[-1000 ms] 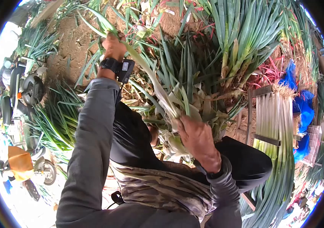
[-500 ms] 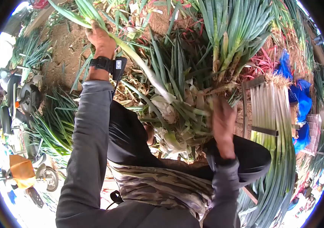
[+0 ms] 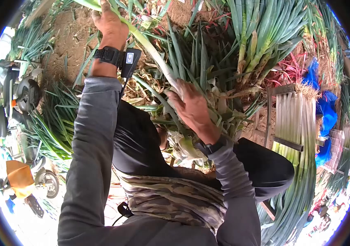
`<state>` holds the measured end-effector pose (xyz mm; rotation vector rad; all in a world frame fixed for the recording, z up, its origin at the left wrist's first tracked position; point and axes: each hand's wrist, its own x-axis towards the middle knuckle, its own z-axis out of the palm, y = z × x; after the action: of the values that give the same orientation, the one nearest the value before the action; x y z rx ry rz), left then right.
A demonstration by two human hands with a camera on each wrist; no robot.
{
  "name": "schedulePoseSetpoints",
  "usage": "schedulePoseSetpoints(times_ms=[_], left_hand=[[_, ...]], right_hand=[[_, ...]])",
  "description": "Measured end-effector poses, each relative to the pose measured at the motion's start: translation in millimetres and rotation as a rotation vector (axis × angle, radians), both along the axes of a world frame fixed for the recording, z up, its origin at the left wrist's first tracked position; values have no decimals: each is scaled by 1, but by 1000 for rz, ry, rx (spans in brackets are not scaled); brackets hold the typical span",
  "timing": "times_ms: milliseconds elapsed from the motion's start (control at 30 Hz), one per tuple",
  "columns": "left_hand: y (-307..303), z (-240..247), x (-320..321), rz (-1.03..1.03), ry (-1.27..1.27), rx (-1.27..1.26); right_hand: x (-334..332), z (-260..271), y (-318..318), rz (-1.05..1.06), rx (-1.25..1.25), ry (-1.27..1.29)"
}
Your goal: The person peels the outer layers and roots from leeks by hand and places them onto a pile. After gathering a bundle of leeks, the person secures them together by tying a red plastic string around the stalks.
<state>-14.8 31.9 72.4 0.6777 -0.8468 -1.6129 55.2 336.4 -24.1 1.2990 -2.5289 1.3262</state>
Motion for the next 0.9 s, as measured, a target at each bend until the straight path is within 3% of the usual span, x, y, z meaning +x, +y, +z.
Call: schedulePoseSetpoints(times_ms=[33, 133, 167, 267, 467, 600, 800, 900], left_hand=[[-16, -14, -4, -10, -2, -125], [-33, -30, -4, -45, 43, -122], [-35, -32, 1, -99, -64, -26], [-22, -28, 10, -226, 10, -47], [-15, -42, 0, -218, -43, 358], [4, -42, -9, -302, -29, 374], [55, -49, -27, -322, 1, 395], [85, -52, -29, -429, -69, 388]], right_hand=[[2, 7, -8, -33, 25, 78], [1, 8, -5, 65, 144, -97], [2, 7, -2, 91, 138, -82], [4, 35, 6, 237, 162, -128], [21, 74, 41, 128, 161, 79], [36, 87, 62, 50, 159, 180], [66, 116, 109, -78, 303, 117], [78, 124, 132, -120, 344, 47]])
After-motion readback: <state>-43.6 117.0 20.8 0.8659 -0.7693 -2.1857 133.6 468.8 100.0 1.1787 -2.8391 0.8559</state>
